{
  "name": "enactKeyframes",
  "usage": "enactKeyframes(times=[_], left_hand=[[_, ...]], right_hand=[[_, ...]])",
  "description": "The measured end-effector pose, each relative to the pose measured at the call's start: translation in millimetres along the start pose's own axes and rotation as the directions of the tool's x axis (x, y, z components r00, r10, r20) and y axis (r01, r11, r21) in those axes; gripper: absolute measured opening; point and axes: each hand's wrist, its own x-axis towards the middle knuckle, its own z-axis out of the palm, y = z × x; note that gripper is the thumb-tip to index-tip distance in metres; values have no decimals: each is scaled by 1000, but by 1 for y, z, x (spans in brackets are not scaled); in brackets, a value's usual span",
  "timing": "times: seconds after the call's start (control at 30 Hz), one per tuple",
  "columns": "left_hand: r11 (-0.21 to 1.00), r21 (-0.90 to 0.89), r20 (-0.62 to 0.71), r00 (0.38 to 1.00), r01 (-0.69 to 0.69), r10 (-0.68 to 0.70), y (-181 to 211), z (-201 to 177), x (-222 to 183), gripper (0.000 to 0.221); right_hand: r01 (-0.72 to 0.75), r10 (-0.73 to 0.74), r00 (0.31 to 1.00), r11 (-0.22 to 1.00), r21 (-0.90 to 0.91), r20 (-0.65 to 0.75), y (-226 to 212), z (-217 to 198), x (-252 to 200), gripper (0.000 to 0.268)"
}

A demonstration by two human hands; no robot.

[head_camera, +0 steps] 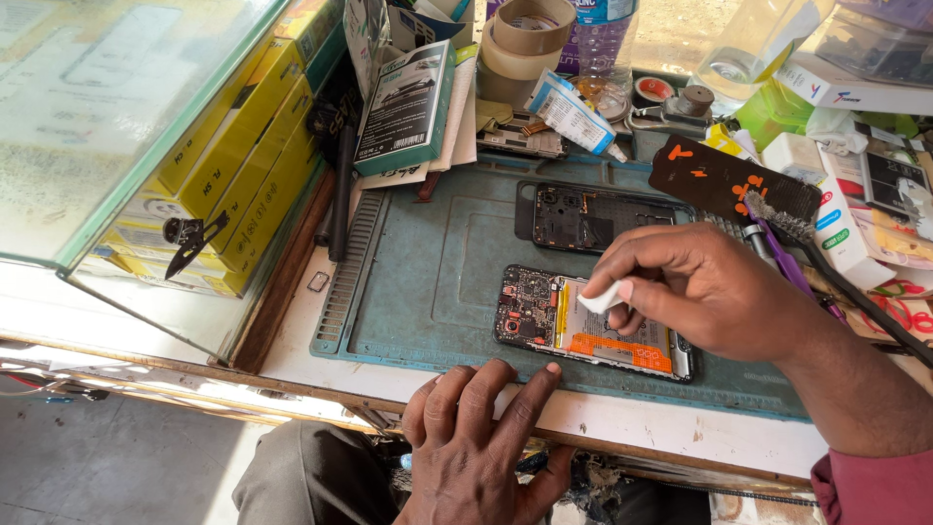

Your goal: The person works on a disassembled smartphone, using a purple plastic pry tool to lift and remove the battery from the device's chassis. They also use a spray bottle to apply liquid to the battery area and a white cloth to wipe the internal components. The person handles the battery and the phone casing throughout the process.

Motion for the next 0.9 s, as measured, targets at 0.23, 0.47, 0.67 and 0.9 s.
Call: enactKeyframes(times=[0.23, 0.47, 0.67, 0.9], left_hand=[[1000, 25, -43, 999, -13, 14, 0, -4, 2, 73], [1000, -7, -4, 1000, -23, 23, -1, -9, 2, 77], [1000, 11, -28, 999, -26, 26, -2, -8, 1, 76], [1000, 14, -26, 999, -23, 24, -2, -5, 0, 73]], right_hand=[[-14, 2, 995, 993, -120, -100, -1, 6, 2, 27], [11, -131, 969, 870, -494, -209, -14, 23, 0, 25], [255, -415, 908, 650, -716, -54, -29, 47, 0, 18], [355, -447, 890, 561, -747, 87, -27, 49, 1, 19]])
